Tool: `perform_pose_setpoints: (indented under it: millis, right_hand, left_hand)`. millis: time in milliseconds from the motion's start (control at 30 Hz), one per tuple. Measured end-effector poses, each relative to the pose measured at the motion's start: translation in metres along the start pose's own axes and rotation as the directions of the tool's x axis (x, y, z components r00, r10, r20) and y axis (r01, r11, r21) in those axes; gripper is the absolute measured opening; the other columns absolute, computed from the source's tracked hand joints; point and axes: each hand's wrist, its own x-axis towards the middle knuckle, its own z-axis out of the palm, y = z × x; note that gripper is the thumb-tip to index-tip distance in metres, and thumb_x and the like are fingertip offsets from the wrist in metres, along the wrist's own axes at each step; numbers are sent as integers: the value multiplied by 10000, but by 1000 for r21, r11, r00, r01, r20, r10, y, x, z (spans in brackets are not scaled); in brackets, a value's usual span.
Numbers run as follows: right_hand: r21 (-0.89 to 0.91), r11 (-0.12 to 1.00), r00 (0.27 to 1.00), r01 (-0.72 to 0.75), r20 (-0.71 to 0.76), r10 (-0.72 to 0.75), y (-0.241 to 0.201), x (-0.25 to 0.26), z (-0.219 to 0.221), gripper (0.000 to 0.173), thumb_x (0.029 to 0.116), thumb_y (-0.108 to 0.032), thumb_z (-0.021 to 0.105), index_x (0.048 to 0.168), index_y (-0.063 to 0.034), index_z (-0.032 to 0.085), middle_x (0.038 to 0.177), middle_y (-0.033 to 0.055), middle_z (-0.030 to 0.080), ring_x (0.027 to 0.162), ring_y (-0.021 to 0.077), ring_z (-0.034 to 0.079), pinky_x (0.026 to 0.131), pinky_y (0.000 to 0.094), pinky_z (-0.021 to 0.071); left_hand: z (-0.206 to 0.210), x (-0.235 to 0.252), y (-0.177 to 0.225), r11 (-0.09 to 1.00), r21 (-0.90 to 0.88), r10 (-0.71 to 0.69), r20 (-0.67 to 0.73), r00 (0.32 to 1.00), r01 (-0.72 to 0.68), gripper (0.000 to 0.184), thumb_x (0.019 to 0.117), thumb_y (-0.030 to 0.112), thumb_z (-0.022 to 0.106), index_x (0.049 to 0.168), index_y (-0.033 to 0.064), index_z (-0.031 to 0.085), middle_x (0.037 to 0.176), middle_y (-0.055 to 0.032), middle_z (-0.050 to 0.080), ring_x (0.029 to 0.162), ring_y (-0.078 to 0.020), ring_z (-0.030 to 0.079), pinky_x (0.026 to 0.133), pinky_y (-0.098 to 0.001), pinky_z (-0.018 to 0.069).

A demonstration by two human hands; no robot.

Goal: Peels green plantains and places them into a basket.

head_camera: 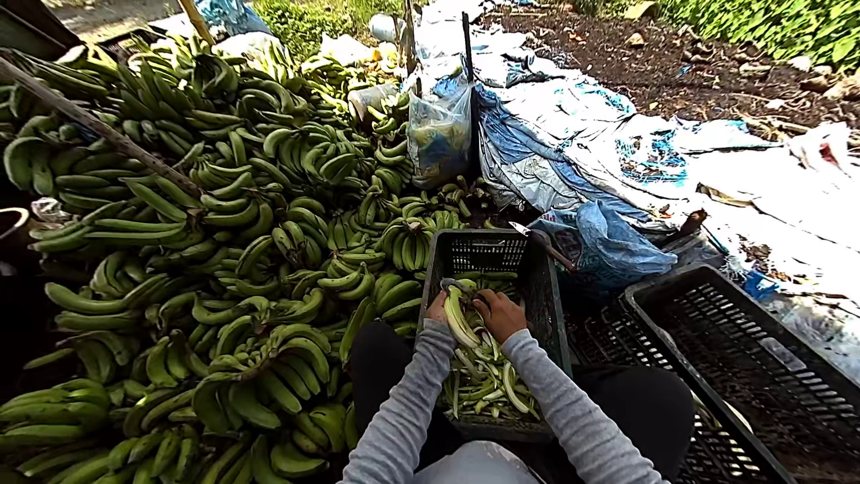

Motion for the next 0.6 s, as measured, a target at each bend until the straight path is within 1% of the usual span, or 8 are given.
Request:
perform_pose_setpoints:
  millis: [67,133,233,300,400,500,567,600]
  right_hand:
    - [20,964,960,-264,105,261,3,20,-7,548,1125,-452,288,1469,-88,511,1375,248,617,1300,432,581,1059,614,435]
    - [110,944,949,-311,90,302,21,26,-13,554,1129,-443,269,1470,-81,512,1376,243,623,1313,430,573,1076,627,416]
    - [231,964,989,131,-104,-109,47,13,-11,479,1113,-350,382,1414,-47,598,1307,237,666,1230,416,626,1053,633,419]
    - [224,861,890,456,-144,-433,61,6,-6,485,1045,-382,489,1311,-29,686,1236,239,684,1165,419,638,1016,678,383]
    - [156,802,812,577,-2,-584,58,-2,-7,423,1004,-379,596,1283,-87,721,1236,221,684,1162,411,629,1034,673,353]
    - [16,945,944,327,-53,-326,33,5,1,442,1043,-385,563,1349,-85,672,1272,259,662,1182,456,623,1008,652,417]
    - [18,998,992,-62,-112,64,22,24,10,515,1081,-415,485,1439,-57,575,1374,285,593,1263,481,573,1025,651,419]
    - [18,966,966,-256,-38,257,26,36,15,556,1096,-437,434,1498,-58,494,1439,285,543,1318,470,539,1058,644,411]
  left_hand:
    - [-5,-16,0,992,-109,58,29,998,-55,362,1130,184,315,1215,-72,556,925,-132,637,741,-150,610,712,-303,533]
    - [-14,-12,-2,964,-265,52,97,994,-25,379,1137,242,205,1133,0,496,758,-84,627,539,-127,592,497,-252,512]
    - [-23,-2,14,943,-317,-81,76,994,101,456,1133,346,199,1072,19,512,670,-96,606,488,-169,577,435,-282,481]
    - [-23,3,20,970,-207,-119,56,991,128,484,1131,384,220,1085,14,529,660,-89,581,488,-162,556,448,-274,474]
    - [-17,14,15,989,-70,-128,82,988,133,440,1133,351,255,1122,12,537,702,-84,565,503,-151,534,461,-267,464]
    - [-10,17,4,994,96,-65,57,996,59,368,1131,225,309,1268,-40,524,969,-134,613,771,-156,595,717,-300,521]
    - [-3,14,-4,983,178,-43,-45,998,50,388,1129,204,350,1319,-87,524,1185,-225,604,1001,-232,596,903,-375,493]
    - [-4,16,-10,978,194,-57,-93,994,74,419,1128,215,367,1352,-105,519,1306,-270,581,1144,-278,587,1009,-416,459]
